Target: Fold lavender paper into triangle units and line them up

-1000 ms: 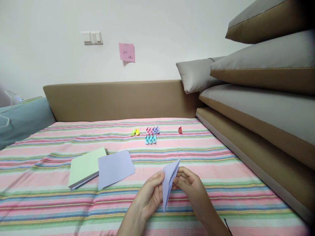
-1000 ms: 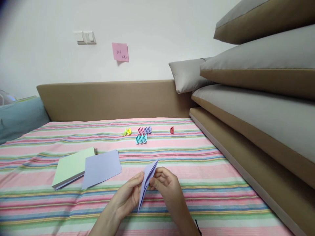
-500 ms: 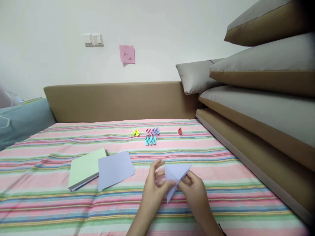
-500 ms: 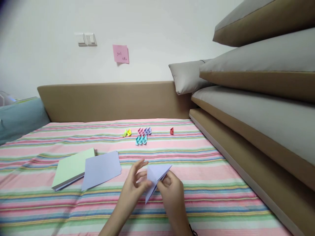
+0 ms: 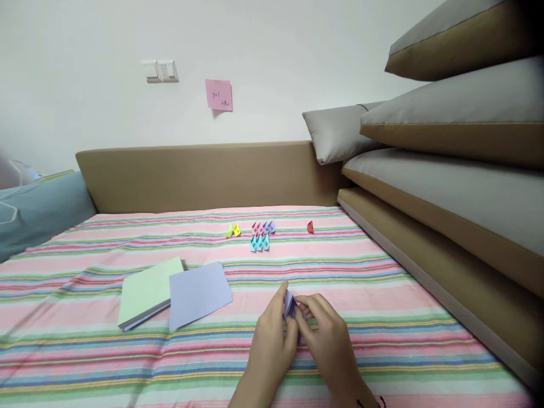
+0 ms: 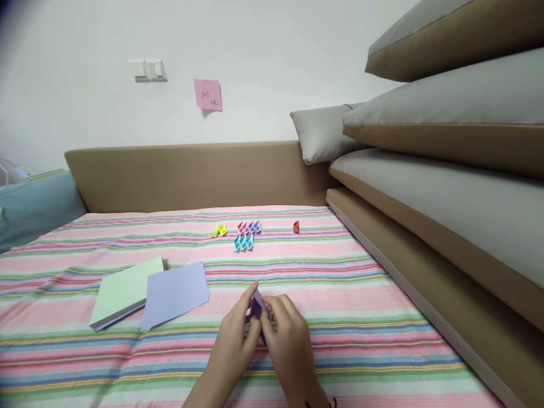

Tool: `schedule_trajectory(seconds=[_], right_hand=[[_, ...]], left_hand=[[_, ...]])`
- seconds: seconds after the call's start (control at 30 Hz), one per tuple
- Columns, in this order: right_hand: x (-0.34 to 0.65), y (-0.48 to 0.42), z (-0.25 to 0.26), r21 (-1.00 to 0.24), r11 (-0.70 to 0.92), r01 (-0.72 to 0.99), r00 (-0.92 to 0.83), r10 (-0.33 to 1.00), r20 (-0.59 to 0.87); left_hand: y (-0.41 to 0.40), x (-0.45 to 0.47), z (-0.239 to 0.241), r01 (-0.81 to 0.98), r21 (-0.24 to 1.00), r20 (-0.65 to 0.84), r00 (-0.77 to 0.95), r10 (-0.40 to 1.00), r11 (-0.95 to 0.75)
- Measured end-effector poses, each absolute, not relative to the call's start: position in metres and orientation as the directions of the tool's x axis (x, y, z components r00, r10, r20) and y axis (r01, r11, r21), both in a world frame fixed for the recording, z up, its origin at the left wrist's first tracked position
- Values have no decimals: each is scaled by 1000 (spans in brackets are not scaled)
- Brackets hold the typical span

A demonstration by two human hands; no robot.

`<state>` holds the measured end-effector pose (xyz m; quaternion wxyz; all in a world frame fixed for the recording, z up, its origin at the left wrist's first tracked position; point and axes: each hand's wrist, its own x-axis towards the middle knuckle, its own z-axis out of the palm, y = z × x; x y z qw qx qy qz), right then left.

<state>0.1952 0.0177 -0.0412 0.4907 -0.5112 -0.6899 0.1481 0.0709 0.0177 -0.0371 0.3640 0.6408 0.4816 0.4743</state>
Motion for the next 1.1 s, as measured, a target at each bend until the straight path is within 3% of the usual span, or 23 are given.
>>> schedule_trajectory(seconds=[0.13,0.23,0.33,0.43,0.6,0.7,0.83,0.97,1.03,1.1], right_hand=[[193,16,-44,-664,482,572,-58,831,554],[194,14,-45,-716,419,559,-38,875,483],[197,13,-41,-834,320,450,-5,934,356],[200,13,-34,-942,250,224,-23,968,251],[207,16,-29,-968,214,-133,-120,966,230],[215,18,-26,-960,185,-210,-155,963,219],[225,14,-16,-970,93,-226,-294,943,159],[224,8,-12,-946,-61,-320,-410,909,80],[219,9,-15,-946,-83,-313,-377,925,43],[214,13,-21,-962,-70,-264,-303,953,13]], left_hand=[[20,72,-34,267,945,202,-14,979,-191],[21,68,-33,305,920,269,-33,963,-246],[22,63,-30,285,901,332,30,943,-326],[22,56,-22,174,921,333,111,936,-349],[22,46,-8,-73,983,185,294,938,-171],[19,39,-1,-109,991,110,370,922,-75],[19,34,6,-150,986,139,486,863,-74],[23,40,-1,-87,994,85,249,965,-65],[25,46,-7,-75,995,68,101,993,-61],[26,52,-13,-108,994,41,58,998,-34]])
